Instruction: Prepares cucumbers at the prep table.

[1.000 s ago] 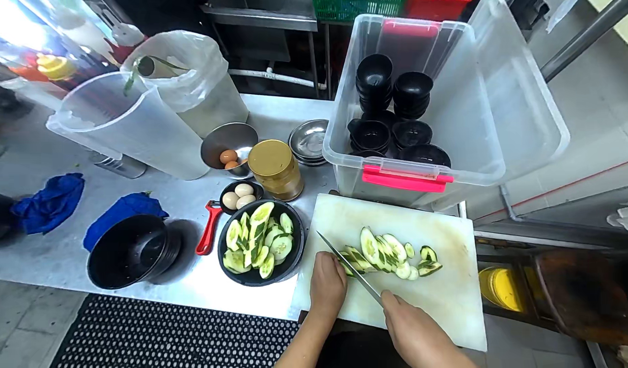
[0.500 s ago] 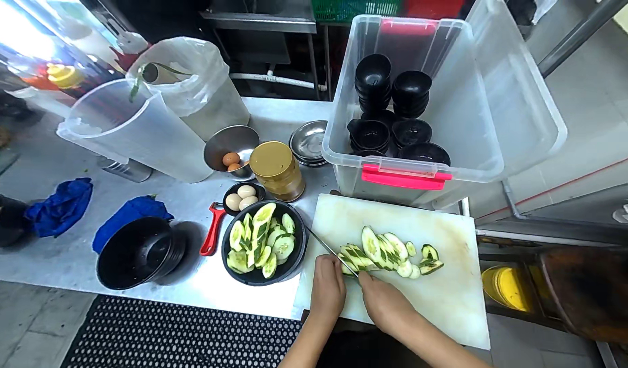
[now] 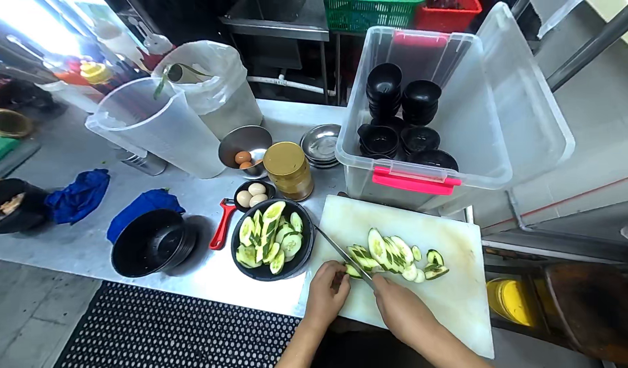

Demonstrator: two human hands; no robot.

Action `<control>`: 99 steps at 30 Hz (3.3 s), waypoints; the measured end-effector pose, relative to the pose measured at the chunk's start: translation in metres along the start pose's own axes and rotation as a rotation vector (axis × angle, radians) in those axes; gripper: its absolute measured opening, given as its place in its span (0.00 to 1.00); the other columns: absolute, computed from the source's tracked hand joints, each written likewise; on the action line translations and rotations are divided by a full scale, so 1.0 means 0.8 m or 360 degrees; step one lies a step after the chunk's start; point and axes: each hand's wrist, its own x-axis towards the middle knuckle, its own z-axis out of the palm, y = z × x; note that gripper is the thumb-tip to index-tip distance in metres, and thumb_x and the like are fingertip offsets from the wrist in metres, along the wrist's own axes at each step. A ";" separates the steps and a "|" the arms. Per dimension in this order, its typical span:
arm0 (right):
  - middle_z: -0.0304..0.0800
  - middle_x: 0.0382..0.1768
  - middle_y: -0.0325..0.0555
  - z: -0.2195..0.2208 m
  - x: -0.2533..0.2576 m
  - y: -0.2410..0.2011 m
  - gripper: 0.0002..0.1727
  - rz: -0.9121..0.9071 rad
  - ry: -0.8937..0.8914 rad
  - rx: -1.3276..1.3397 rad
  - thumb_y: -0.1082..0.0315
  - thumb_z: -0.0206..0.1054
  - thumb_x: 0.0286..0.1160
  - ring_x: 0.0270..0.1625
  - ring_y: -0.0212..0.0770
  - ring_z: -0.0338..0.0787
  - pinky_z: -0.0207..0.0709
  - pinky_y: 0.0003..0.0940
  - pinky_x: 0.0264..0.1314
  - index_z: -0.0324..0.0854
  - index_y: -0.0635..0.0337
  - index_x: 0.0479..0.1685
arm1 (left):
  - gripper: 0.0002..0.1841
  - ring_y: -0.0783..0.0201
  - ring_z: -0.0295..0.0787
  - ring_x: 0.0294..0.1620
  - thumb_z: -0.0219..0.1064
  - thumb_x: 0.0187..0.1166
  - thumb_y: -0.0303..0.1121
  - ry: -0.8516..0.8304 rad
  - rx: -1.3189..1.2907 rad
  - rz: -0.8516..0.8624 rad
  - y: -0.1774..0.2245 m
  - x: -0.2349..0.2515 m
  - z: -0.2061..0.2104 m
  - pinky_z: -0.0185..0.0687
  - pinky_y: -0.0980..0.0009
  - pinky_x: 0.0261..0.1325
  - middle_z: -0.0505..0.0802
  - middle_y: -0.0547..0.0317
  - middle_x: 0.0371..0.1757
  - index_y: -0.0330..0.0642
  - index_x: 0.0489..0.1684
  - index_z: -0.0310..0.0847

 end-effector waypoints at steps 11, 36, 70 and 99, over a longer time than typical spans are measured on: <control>0.86 0.59 0.55 0.009 -0.036 0.015 0.15 0.0018 -0.0052 -0.0019 0.60 0.48 0.93 0.51 0.56 0.93 0.87 0.53 0.49 0.71 0.55 0.67 | 0.08 0.74 0.88 0.37 0.70 0.74 0.33 0.0046 0.0028 0.0044 0.001 -0.004 0.007 0.89 0.78 0.40 0.91 0.57 0.48 0.40 0.44 0.88; 0.87 0.56 0.59 0.036 -0.010 0.019 0.16 -0.0041 -0.0049 0.0060 0.64 0.48 0.91 0.52 0.59 0.93 0.86 0.55 0.52 0.68 0.57 0.70 | 0.10 0.73 0.88 0.36 0.68 0.78 0.34 -0.0043 0.0033 0.0000 0.004 -0.005 0.002 0.89 0.76 0.40 0.92 0.56 0.48 0.38 0.47 0.87; 0.86 0.36 0.46 0.053 -0.067 0.120 0.16 -0.0250 0.0656 0.0512 0.54 0.53 0.89 0.38 0.44 0.89 0.85 0.44 0.42 0.80 0.57 0.51 | 0.09 0.63 0.90 0.53 0.70 0.78 0.38 -0.0236 0.0280 0.0461 0.008 -0.045 0.011 0.88 0.65 0.61 0.93 0.59 0.47 0.43 0.46 0.85; 0.90 0.35 0.54 0.093 -0.147 0.219 0.18 0.0317 0.0219 0.0912 0.54 0.55 0.87 0.37 0.55 0.92 0.84 0.59 0.43 0.80 0.58 0.59 | 0.49 0.35 0.57 0.90 0.70 0.68 0.61 -0.0014 0.0411 -0.0161 0.066 0.008 0.055 0.56 0.39 0.88 0.65 0.30 0.88 0.33 0.85 0.65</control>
